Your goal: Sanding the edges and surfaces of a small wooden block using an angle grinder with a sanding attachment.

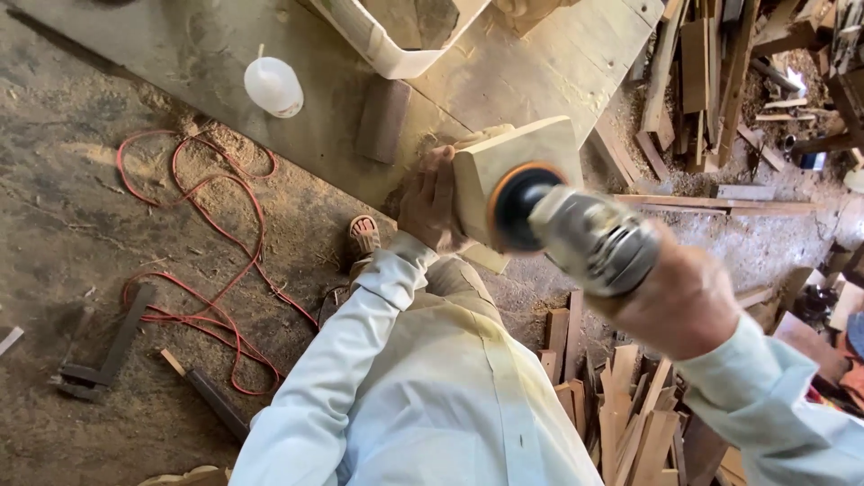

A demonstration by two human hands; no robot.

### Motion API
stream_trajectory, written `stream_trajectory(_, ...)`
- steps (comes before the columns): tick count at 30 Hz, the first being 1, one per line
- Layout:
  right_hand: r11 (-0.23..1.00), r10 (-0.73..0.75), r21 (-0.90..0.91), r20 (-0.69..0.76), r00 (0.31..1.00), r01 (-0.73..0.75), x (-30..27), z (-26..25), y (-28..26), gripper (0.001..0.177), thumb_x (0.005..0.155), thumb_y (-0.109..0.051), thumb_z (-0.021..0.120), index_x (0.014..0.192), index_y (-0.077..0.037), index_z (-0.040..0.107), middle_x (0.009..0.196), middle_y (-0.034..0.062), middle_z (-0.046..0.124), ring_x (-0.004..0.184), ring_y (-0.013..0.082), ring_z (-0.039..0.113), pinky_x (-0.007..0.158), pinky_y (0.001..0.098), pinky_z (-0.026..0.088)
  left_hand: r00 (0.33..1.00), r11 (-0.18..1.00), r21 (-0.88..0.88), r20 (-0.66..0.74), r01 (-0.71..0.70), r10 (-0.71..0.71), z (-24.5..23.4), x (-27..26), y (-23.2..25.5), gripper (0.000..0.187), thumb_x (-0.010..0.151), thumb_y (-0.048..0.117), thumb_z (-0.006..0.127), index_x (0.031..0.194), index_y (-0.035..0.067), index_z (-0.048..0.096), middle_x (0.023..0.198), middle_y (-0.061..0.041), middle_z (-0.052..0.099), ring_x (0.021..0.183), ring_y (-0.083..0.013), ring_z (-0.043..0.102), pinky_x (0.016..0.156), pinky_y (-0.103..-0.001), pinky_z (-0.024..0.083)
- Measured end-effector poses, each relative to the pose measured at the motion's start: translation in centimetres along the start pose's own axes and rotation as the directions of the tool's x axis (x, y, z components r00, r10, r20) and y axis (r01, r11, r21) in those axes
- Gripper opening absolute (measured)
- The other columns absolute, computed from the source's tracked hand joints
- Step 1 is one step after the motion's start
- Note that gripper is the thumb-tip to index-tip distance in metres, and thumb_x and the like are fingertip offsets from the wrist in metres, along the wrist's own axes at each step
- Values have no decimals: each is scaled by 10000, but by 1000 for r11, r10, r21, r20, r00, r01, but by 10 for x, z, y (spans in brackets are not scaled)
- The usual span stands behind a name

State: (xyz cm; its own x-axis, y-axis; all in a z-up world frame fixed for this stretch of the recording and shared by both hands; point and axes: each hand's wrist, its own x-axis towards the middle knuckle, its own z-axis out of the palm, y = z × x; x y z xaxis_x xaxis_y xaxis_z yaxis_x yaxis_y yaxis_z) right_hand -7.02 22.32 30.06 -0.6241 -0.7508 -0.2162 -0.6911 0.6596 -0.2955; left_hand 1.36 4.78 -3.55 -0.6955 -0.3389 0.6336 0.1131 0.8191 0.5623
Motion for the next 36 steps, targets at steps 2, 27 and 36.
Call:
stream_trajectory(2, 998, -52, -20, -31, 998, 51, 1, 0, 10, 554, 763, -112, 814, 1212, 151, 624, 841, 219, 742, 517, 219, 697, 462, 301, 601, 999, 999, -41, 36, 17, -15, -9, 9, 5, 733, 956, 371, 463, 1502, -109, 373, 1462, -289, 546, 1266, -498, 644, 1076, -532, 591)
stream_trajectory(27, 992, 53, -116, 30, 998, -49, 5, -8, 14, 655, 764, -169, 802, 1296, 152, 593, 895, 254, 736, 556, 254, 721, 451, 303, 613, 998, 999, -47, 51, -19, 21, -17, 19, 3, 809, 998, 545, 433, 1474, -109, 415, 1414, -326, 539, 1252, -553, 613, 1072, -614, 583)
stream_trajectory(36, 1000, -2, -9, -4, 1000, 2, -2, -5, 11, 636, 741, -150, 848, 1255, 156, 630, 918, 251, 753, 585, 242, 736, 503, 297, 625, 997, 995, 65, 2, -73, 73, -4, 11, -2, 369, 1080, 88, 570, 1364, -143, 522, 1342, -293, 629, 1183, -468, 692, 1019, -527, 631)
